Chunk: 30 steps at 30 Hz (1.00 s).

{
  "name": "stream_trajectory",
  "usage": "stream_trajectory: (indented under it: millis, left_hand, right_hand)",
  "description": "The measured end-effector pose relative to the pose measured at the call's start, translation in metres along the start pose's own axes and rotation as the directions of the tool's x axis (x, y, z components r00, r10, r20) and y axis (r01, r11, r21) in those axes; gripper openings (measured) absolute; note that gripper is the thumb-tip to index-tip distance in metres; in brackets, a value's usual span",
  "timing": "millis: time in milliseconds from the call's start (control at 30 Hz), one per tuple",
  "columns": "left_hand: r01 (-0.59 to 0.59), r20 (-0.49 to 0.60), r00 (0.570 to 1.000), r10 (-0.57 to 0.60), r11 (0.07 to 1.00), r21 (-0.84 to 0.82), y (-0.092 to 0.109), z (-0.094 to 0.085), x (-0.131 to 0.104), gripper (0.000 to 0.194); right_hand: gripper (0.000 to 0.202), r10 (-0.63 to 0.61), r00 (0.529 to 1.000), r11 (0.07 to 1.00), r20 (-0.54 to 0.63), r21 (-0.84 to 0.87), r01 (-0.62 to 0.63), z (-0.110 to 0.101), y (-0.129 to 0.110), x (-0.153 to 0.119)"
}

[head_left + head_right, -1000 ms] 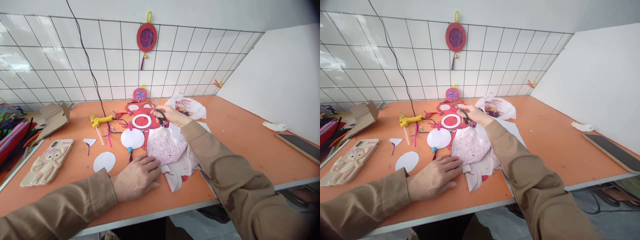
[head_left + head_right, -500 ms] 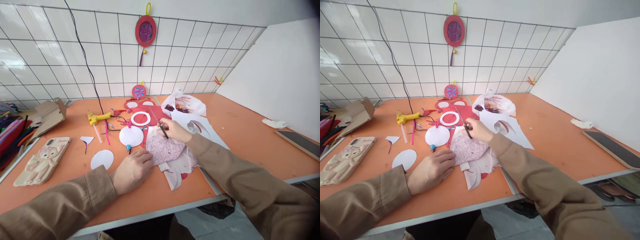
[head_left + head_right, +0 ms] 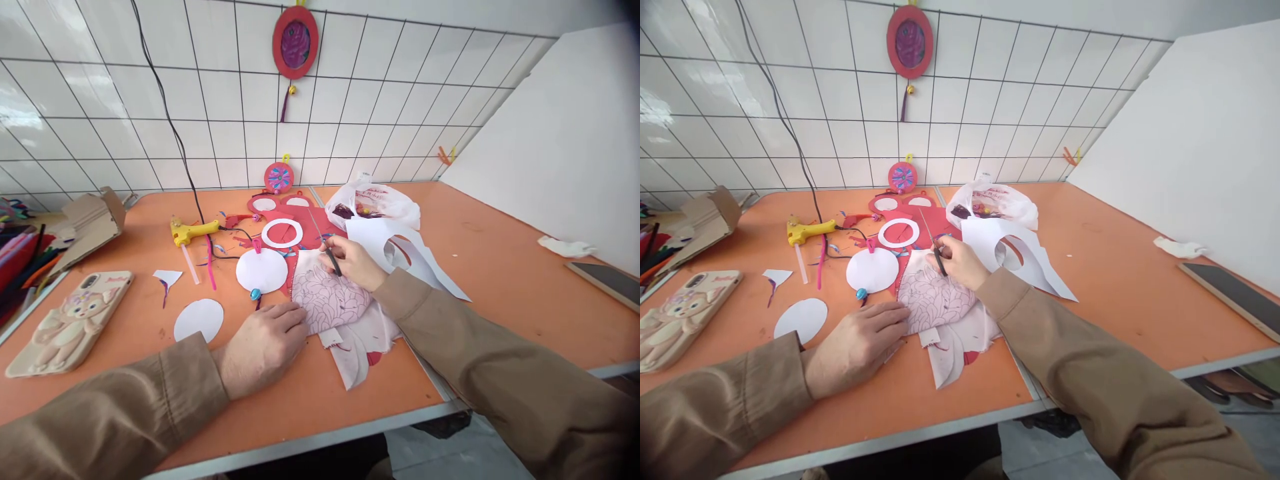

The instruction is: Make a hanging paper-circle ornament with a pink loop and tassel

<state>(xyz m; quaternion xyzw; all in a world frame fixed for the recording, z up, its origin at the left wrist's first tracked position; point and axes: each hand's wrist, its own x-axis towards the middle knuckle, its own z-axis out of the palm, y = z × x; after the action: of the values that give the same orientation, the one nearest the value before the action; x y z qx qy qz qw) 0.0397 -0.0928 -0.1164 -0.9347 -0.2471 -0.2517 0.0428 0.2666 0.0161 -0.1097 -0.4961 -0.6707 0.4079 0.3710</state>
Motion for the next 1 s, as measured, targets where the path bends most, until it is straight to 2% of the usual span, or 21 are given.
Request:
stream_trajectory:
  millis: [200,533,1000]
  left_hand:
    - [0.024,-0.091,0.996,-0.024,1.0,-0.006,0.001,-0.003,0.002,0.017]
    - [0.059,0.01,0.998,-0.059,0.998,0.011,0.0,0.003,-0.001,0.027]
    - [0.039,0.026,0.999,-0.04,0.999,0.037,-0.001,0.004,-0.002,0.025]
  right_hand:
    - [0.037,0.023,1.0,0.999,-0.004,0.044,-0.023,-0.003,-0.003,0.0]
    - [0.038,0.05,0.999,0.995,0.017,0.087,-0.051,-0.001,-0.008,-0.002]
    - [0.039,0.061,0.997,0.994,0.04,0.09,-0.064,0.001,-0.014,-0.003]
